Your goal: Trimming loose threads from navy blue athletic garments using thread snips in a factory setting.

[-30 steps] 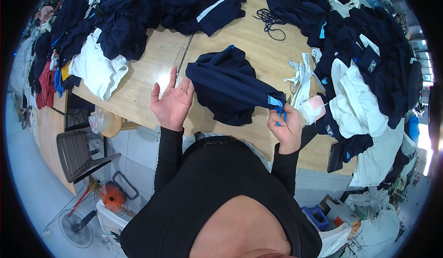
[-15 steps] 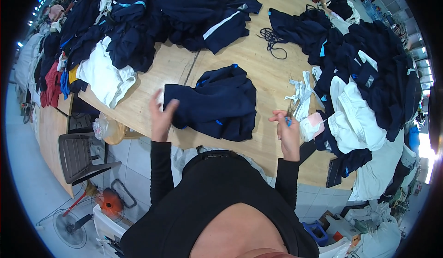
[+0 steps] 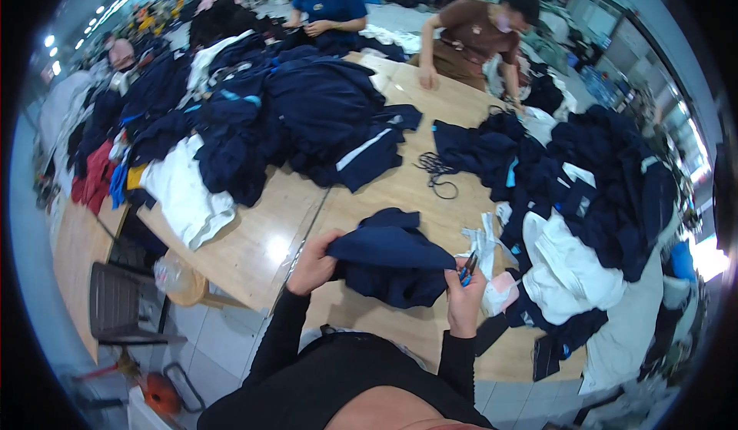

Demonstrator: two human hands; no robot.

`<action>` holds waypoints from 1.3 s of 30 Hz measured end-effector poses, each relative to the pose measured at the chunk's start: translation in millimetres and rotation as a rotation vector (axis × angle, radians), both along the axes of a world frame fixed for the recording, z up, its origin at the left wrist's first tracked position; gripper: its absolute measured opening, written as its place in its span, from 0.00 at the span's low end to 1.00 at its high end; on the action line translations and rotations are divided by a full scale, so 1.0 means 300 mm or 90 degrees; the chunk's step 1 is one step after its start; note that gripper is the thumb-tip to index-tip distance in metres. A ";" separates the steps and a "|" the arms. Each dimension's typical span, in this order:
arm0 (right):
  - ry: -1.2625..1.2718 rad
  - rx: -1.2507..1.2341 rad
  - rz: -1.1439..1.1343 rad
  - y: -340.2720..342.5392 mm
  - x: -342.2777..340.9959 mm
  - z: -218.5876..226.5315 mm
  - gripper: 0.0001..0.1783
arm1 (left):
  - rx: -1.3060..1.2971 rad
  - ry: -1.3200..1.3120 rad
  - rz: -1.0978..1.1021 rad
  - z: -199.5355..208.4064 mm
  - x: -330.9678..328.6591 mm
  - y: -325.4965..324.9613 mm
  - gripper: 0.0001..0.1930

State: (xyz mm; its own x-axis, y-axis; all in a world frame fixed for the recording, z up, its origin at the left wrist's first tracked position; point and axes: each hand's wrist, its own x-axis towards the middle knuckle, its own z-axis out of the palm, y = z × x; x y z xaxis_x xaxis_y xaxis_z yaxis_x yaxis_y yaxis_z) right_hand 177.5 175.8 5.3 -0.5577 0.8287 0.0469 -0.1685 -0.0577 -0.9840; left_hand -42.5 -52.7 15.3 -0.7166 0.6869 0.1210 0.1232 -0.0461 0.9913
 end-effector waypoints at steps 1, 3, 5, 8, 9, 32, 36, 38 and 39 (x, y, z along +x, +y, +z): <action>-0.015 0.124 0.016 0.010 0.012 0.086 0.06 | -0.004 0.022 0.003 0.043 0.006 -0.014 0.07; -0.017 0.259 0.013 -0.008 0.068 0.259 0.06 | 0.055 0.029 0.018 0.137 0.046 -0.071 0.05; 0.038 0.509 -0.008 -0.012 0.095 0.381 0.05 | 0.223 -0.032 -0.041 0.140 0.007 -0.133 0.09; 0.286 0.175 -0.011 -0.070 0.092 0.443 0.03 | 0.529 -0.356 0.088 0.042 -0.026 -0.182 0.21; 0.241 0.193 -0.032 -0.046 0.085 0.439 0.04 | 0.522 -0.364 0.090 0.048 -0.055 -0.185 0.21; -0.352 0.002 0.178 -0.123 0.044 -0.269 0.16 | -0.245 -0.084 0.453 -0.424 -0.043 -0.195 0.17; -0.320 0.004 0.143 -0.117 0.034 -0.183 0.14 | -0.302 0.119 0.420 -0.488 -0.121 -0.138 0.22; -0.304 -0.066 0.117 -0.112 0.051 -0.133 0.13 | -0.282 0.074 0.411 -0.440 -0.125 -0.081 0.17; -0.308 0.002 0.087 -0.097 0.077 -0.145 0.13 | -0.279 0.076 0.404 -0.414 -0.128 -0.070 0.17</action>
State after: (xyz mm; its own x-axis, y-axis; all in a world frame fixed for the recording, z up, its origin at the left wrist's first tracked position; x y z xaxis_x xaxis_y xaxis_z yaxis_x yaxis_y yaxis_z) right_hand 200.6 146.8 -38.4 -0.6192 0.7473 -0.2412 0.3163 -0.0438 -0.9477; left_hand -80.8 -73.7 -108.8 -0.9877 0.1527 0.0350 0.1026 0.4619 0.8810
